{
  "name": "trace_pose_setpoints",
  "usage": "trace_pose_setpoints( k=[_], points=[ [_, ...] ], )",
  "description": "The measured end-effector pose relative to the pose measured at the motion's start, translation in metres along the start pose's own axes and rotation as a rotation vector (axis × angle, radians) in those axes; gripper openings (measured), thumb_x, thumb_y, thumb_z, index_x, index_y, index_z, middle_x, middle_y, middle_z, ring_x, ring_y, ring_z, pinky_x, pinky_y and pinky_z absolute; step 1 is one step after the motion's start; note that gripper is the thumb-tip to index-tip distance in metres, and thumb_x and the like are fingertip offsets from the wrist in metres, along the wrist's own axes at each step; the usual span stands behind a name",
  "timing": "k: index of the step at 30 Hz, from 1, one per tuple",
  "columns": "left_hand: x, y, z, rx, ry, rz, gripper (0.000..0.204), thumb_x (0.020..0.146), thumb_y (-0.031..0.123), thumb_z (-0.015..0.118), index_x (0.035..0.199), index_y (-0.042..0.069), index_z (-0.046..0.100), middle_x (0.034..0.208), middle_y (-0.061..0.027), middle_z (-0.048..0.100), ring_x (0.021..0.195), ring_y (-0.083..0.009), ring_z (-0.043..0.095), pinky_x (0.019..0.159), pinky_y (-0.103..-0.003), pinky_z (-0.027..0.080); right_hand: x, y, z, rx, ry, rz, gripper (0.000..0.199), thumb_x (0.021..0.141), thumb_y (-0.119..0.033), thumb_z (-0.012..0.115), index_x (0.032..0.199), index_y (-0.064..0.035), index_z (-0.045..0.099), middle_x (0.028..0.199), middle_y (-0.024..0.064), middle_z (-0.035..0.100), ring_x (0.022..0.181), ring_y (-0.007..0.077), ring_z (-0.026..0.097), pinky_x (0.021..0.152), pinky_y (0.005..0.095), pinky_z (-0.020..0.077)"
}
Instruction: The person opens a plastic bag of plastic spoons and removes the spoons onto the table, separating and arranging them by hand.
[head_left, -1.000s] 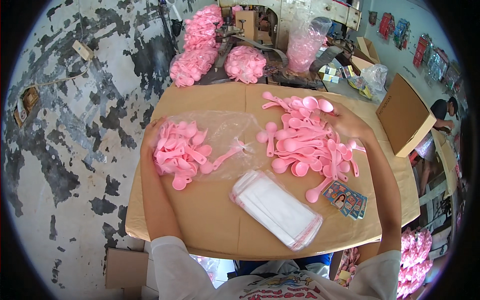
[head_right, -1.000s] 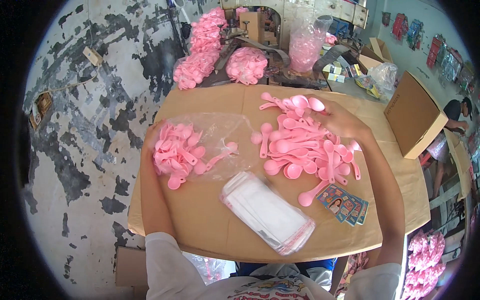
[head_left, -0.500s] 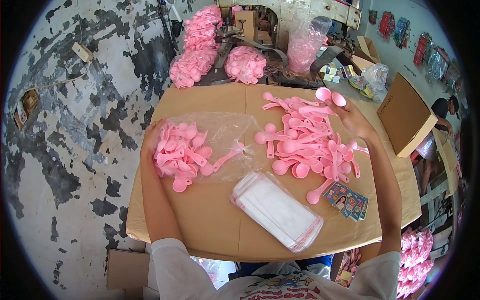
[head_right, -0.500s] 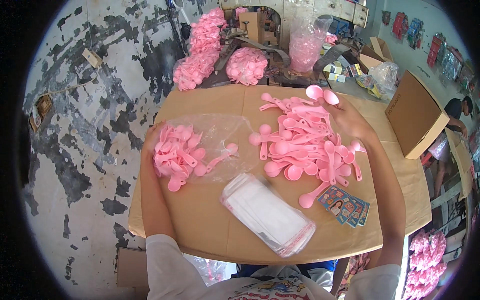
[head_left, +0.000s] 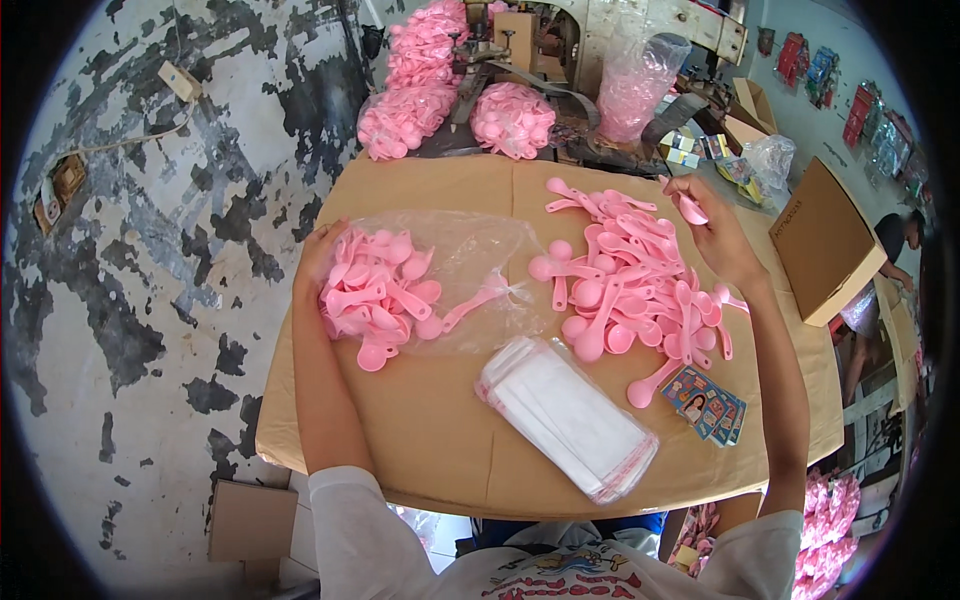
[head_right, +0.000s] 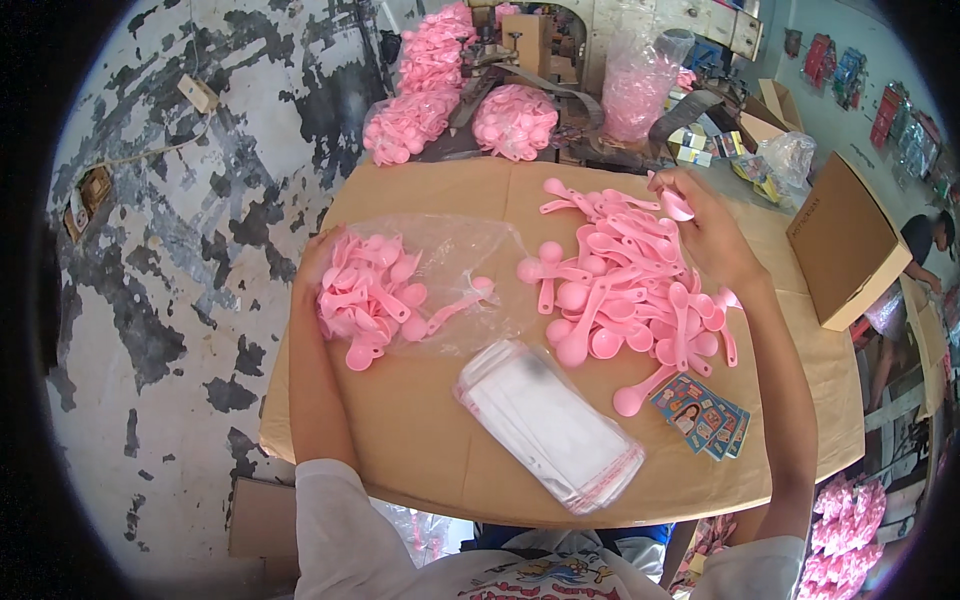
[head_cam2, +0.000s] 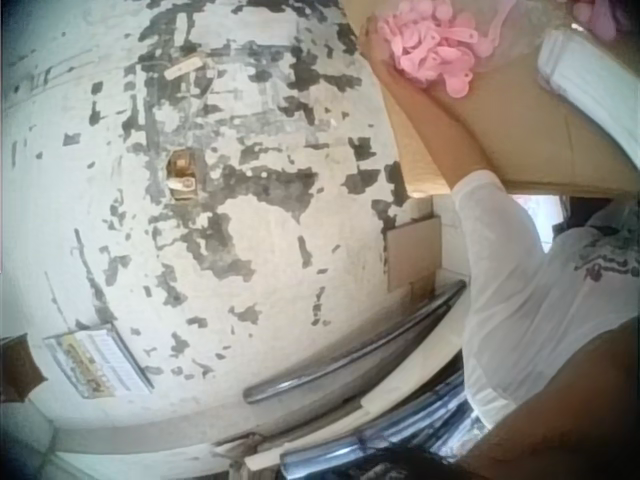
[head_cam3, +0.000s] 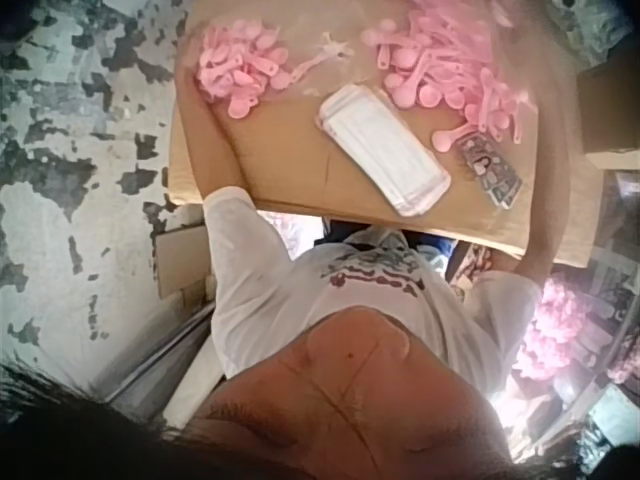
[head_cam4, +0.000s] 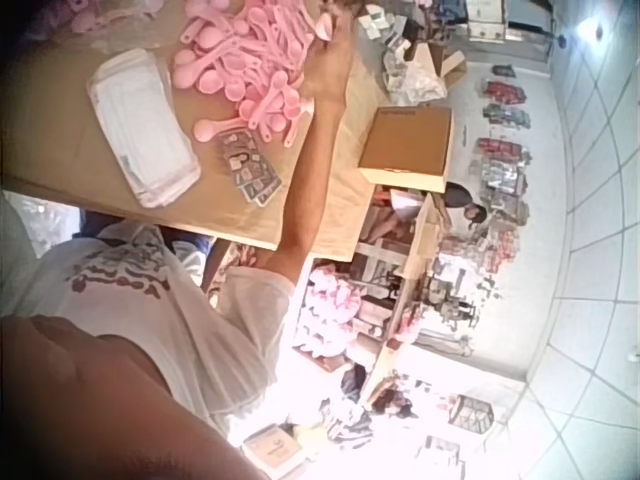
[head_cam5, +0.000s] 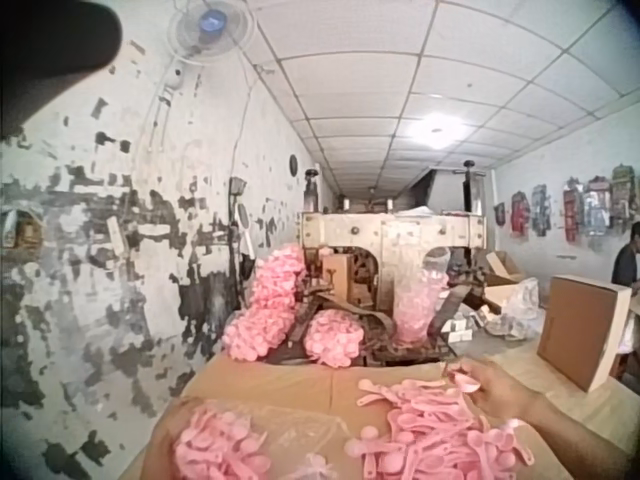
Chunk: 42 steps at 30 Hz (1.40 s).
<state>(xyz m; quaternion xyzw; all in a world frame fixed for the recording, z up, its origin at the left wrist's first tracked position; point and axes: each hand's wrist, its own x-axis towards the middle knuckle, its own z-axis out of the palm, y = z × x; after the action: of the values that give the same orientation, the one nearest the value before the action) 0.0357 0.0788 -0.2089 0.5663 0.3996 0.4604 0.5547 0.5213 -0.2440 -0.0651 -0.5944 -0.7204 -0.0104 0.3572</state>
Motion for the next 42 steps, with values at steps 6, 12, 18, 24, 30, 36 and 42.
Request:
trace_pose_setpoints(
  k=[6, 12, 18, 24, 30, 36, 42],
  points=[
    [0.006, -0.001, -0.009, 0.087, 0.001, 0.011, 0.031, 0.094, 0.035, 0.069, 0.092, 0.005, 0.068, 0.084, -0.0011, 0.066, 0.071, -0.008, 0.059, 0.064, -0.023, 0.048, 0.001, -0.058, 0.038, -0.455, -0.275, -0.091, 0.05, 0.076, 0.013, 0.055, 0.124, -0.0022, 0.057, 0.121, 0.0153, 0.059, 0.117, 0.0335, 0.056, 0.1, 0.0396, 0.0454],
    [-0.002, 0.0, 0.002, 0.025, 0.019, -0.025, 0.033, 0.093, 0.037, 0.07, 0.091, 0.005, 0.067, 0.083, -0.0013, 0.065, 0.069, -0.0084, 0.058, 0.062, -0.023, 0.047, 0.04, -0.071, 0.169, -0.025, -0.634, -0.284, 0.041, 0.078, 0.003, 0.061, 0.119, -0.0018, 0.061, 0.119, 0.0162, 0.06, 0.112, 0.0319, 0.059, 0.094, 0.0418, 0.0476],
    [0.004, -0.005, -0.007, 0.16, 0.042, 0.015, 0.031, 0.094, 0.035, 0.069, 0.089, 0.004, 0.066, 0.084, -0.0017, 0.065, 0.068, -0.0086, 0.056, 0.06, -0.024, 0.047, 0.028, -0.019, 0.229, 0.072, -0.662, -0.016, 0.033, 0.08, -0.003, 0.061, 0.112, -0.0033, 0.063, 0.115, 0.0143, 0.062, 0.104, 0.0316, 0.061, 0.087, 0.0407, 0.0491],
    [0.001, -0.002, 0.008, 0.135, 0.033, 0.033, 0.033, 0.093, 0.037, 0.069, 0.088, 0.005, 0.065, 0.079, 0.0012, 0.062, 0.065, -0.0081, 0.054, 0.058, -0.024, 0.044, 0.024, -0.037, 0.224, 0.104, -0.48, -0.092, 0.035, 0.08, -0.005, 0.064, 0.116, -0.005, 0.062, 0.115, 0.0145, 0.062, 0.106, 0.0323, 0.061, 0.088, 0.0407, 0.0497],
    [0.005, -0.012, -0.011, 0.205, 0.075, 0.002, 0.035, 0.093, 0.038, 0.069, 0.089, 0.004, 0.065, 0.079, 0.0009, 0.06, 0.067, -0.0084, 0.053, 0.059, -0.024, 0.044, 0.031, -0.073, 0.194, 0.035, -0.238, -0.273, 0.041, 0.08, -0.007, 0.068, 0.12, -0.0086, 0.062, 0.117, 0.0129, 0.062, 0.105, 0.0319, 0.062, 0.09, 0.0407, 0.0508],
    [0.008, -0.005, -0.009, 0.183, 0.058, 0.016, 0.036, 0.094, 0.038, 0.068, 0.097, 0.002, 0.067, 0.087, -0.0019, 0.064, 0.075, -0.0094, 0.057, 0.065, -0.024, 0.047, 0.008, -0.094, 0.046, -0.264, -0.371, -0.143, 0.036, 0.08, -0.005, 0.071, 0.116, -0.0046, 0.063, 0.114, 0.0111, 0.063, 0.105, 0.0323, 0.062, 0.09, 0.0422, 0.0517],
    [0.011, -0.01, -0.007, 0.156, 0.032, 0.012, 0.038, 0.096, 0.038, 0.066, 0.102, 0.001, 0.068, 0.093, -0.0023, 0.066, 0.079, -0.0091, 0.059, 0.07, -0.023, 0.049, 0.025, -0.09, 0.11, -0.068, -0.55, -0.275, 0.035, 0.081, 0.001, 0.066, 0.116, -0.0005, 0.063, 0.126, 0.0172, 0.058, 0.119, 0.0337, 0.055, 0.101, 0.0403, 0.0449]
  ],
)
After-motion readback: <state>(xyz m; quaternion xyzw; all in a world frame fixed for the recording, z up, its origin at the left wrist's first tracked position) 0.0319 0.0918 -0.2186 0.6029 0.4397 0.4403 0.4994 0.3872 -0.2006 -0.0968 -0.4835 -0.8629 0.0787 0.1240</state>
